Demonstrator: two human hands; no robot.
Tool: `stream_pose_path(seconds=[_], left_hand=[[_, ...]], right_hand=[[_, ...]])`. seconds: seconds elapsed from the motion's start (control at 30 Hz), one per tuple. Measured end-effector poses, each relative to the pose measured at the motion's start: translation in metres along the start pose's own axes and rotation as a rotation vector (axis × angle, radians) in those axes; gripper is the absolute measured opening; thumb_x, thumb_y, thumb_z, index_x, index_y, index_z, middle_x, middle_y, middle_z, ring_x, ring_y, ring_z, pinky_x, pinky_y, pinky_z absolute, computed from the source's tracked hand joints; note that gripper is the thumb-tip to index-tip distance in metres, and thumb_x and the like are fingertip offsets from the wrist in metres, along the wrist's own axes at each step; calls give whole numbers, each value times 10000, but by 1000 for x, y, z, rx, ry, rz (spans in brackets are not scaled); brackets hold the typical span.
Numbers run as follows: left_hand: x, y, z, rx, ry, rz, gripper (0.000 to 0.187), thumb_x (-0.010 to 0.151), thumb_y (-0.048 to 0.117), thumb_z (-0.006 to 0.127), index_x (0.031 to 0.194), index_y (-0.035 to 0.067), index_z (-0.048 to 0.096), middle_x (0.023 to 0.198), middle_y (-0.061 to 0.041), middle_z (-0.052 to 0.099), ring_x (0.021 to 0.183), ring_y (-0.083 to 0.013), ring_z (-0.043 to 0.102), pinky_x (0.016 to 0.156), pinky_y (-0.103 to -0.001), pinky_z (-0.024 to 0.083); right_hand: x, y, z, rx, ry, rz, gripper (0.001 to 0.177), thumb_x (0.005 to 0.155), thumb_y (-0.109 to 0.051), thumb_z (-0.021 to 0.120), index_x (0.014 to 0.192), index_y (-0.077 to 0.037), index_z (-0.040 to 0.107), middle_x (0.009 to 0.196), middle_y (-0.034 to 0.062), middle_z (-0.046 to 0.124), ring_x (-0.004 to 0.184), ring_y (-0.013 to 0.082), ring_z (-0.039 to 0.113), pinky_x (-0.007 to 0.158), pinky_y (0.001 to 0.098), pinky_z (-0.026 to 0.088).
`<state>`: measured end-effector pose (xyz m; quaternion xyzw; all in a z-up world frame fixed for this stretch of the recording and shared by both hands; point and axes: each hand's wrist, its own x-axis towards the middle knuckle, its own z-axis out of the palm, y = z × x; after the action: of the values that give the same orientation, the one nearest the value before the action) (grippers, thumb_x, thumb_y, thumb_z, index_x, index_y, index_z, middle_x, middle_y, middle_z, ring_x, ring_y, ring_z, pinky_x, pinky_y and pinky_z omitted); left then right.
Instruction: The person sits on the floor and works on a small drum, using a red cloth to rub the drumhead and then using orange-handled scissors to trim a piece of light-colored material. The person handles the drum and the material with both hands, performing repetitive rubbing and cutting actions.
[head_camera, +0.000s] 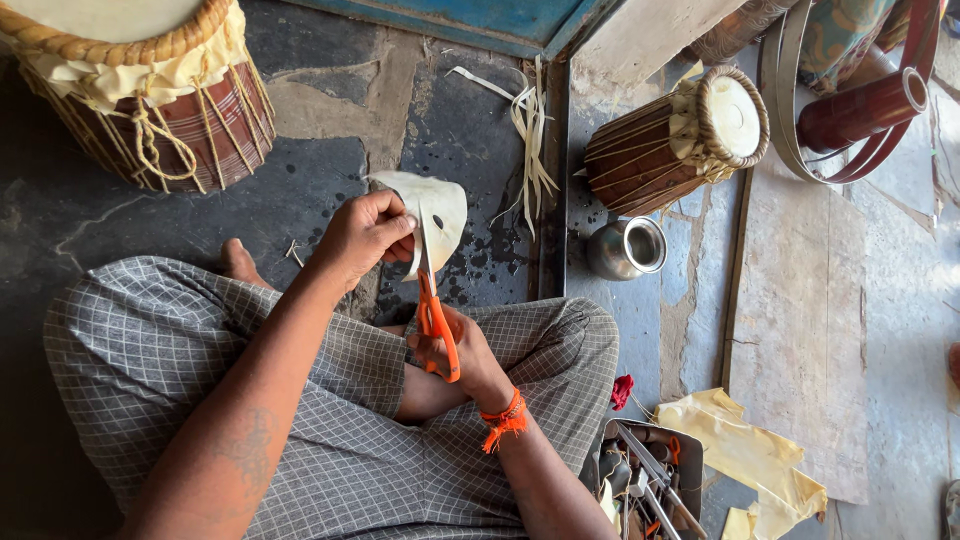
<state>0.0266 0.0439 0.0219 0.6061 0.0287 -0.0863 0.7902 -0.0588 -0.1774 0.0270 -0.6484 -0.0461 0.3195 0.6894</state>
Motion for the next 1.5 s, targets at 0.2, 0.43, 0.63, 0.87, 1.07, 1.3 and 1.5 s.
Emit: stream_pose_path(seconds=[0.2, 0.43, 0.63, 0.87, 1.07, 1.3, 1.5], left_hand=[[2, 1, -2, -72, 138, -9, 98, 984, 119, 643, 915, 49, 646, 780, -76, 732, 633, -139, 707, 552, -281, 582], [-1, -8, 9, -13, 73, 24, 62, 962, 90, 658, 910, 56, 656, 790, -42, 730, 668, -110, 713, 596, -257, 603], [-2, -2, 7, -15, 103, -80, 111, 969, 126, 669, 888, 53, 646, 767, -54, 730, 644, -124, 709, 564, -271, 581], [8, -12, -1, -58, 117, -25, 53, 938, 85, 686, 907, 50, 661, 789, -65, 736, 647, -129, 712, 577, -278, 602], [6, -21, 5, -56, 69, -38, 63, 942, 87, 702, 918, 40, 667, 793, -74, 739, 660, -134, 723, 583, -279, 588], [11, -11, -7, -56, 149, -126, 73, 956, 125, 685, 922, 60, 685, 781, -82, 750, 630, -153, 722, 578, -301, 612], [9, -27, -2, -50, 54, -2, 68, 937, 95, 701, 931, 29, 687, 790, -85, 744, 668, -137, 733, 605, -281, 616]], right_hand=[[-1, -4, 0, -146, 22, 12, 368, 857, -246, 792, 1029, 9, 591, 838, 37, 640, 717, 95, 604, 645, 254, 516], [-4, -14, 0, -184, 1, -28, 423, 855, -405, 701, 1046, -44, 591, 830, 23, 659, 733, 80, 649, 659, 231, 539], [0, -5, -5, -203, 40, 22, 462, 789, -385, 785, 1015, -26, 600, 811, 39, 681, 728, 107, 668, 646, 260, 562], [-2, -8, -4, -292, 22, -10, 465, 798, -399, 775, 1026, -31, 608, 840, 23, 686, 744, 97, 659, 657, 254, 556], [-1, -10, -4, -224, 33, 27, 475, 834, -450, 762, 1016, -45, 594, 784, 25, 635, 704, 103, 626, 641, 265, 526], [0, -3, -8, -251, 28, 29, 373, 797, -306, 768, 984, -24, 610, 794, 2, 643, 708, 79, 611, 640, 257, 516], [0, -20, 3, -222, 33, 84, 337, 843, -269, 755, 999, -31, 574, 751, 6, 595, 642, 76, 555, 543, 250, 431]])
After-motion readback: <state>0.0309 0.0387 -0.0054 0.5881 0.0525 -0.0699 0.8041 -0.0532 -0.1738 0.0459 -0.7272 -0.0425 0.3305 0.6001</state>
